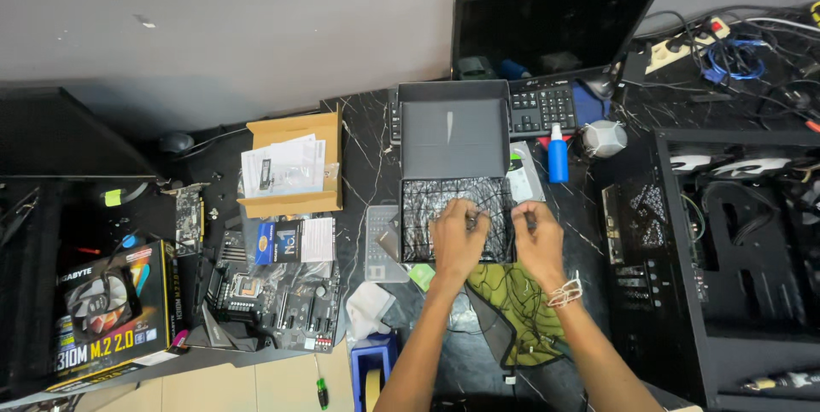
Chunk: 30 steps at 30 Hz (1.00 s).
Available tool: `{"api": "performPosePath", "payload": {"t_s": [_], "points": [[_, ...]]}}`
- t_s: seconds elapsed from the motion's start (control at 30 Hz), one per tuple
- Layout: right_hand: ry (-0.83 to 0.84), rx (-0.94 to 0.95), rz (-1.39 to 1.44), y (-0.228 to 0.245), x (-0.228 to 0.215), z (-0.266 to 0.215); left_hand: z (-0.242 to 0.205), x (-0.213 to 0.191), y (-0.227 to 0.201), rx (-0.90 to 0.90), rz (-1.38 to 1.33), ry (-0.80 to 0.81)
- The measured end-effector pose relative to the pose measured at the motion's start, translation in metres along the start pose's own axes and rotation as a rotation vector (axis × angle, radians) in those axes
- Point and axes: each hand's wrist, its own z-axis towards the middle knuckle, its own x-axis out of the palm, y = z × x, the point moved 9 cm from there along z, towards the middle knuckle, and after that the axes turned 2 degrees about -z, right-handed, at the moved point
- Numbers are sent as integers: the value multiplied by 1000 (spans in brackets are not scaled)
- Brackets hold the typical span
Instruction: The person unpacks a graphics card from a box and installs it into a PCIe slot on the motherboard inside a computer case. They then use a screwdriver to secure the graphics card to the case.
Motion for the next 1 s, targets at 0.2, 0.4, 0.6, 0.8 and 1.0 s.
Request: {"api": "performPosePath", "payload": {"t_s": [0.2, 0.4, 0.6, 0.8, 1.0], "points": [[-35, 46, 53, -21, 0, 7, -25, 10, 16, 29, -342, 0], [-48, -389, -79, 25, 3, 3, -82, -8, -3, 38, -478, -62], [511, -216, -78, 83, 29, -16, -121, 0, 10, -128, -723, -225], [703, -175, -437, 70, 62, -10, -130, -2, 12, -113, -700, -157], [837, -294, -630, 59, 85, -3, -137, -29, 17, -362, -763, -249]]}}
